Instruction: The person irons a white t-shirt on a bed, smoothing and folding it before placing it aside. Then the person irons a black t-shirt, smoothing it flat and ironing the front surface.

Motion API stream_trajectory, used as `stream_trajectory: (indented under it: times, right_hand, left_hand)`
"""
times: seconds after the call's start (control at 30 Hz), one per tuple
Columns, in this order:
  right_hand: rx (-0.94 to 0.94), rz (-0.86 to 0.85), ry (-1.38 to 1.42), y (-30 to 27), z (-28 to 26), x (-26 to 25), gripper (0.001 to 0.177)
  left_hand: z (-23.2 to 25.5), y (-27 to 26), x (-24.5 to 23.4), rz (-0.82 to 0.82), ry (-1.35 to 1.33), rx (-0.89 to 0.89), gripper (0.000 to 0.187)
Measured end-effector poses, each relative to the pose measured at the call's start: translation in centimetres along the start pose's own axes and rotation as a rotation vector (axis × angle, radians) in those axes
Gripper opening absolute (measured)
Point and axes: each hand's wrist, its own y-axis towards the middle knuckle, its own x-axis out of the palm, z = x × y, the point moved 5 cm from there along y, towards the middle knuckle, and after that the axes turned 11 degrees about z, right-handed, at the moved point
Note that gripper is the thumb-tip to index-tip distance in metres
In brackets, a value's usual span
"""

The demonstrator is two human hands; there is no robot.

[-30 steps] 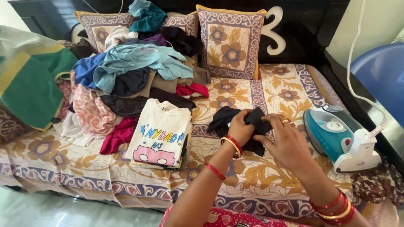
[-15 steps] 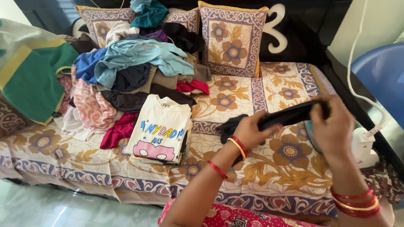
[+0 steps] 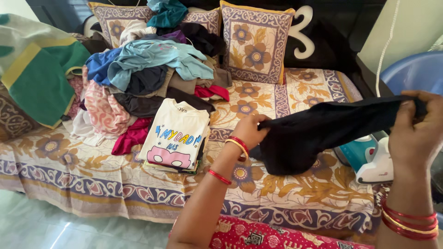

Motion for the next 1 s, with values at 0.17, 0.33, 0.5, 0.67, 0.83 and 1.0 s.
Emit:
stream_trajectory:
  times: [0.17, 0.33, 0.5, 0.67, 0.83, 1.0]
  right_hand:
    - [0.047, -0.012, 0.006, 0.2, -0.9, -0.3, 0.012]
    - [0.048, -0.027, -0.012, 0.5, 0.6, -0.4, 0.011]
    - [-0.078, -0.120, -0.162, 0.3, 2.1, 0.2, 0.008]
    - [-0.010, -0.168, -0.279, -0.5, 3.2, 1.0, 0.011]
    - [0.087, -0.196, -0.237, -1.0, 3.3, 1.6, 0.009]
    - [0.069, -0.221, -0.261, -1.1, 2.5, 1.8, 0.010]
  left_hand:
    - [-2.7, 0.2, 0.9, -0.039, -0.277, -0.143, 0.024]
    - [-7.8, 1.0, 4.2, -0.082, -1.010, -0.567, 0.023]
    - [-15.3, 1.2, 9.0, 0.132, -0.980, -0.770, 0.025]
    - [-16.8, 0.7, 11.5, 0.057, -0.707, -0.390, 0.023]
    - [-11.2, -0.9, 10.0, -0.102, -0.290, -0.254, 0.077]
    - [-5.2, -1.9, 7.9, 0.076, 0.006, 0.028, 0.087]
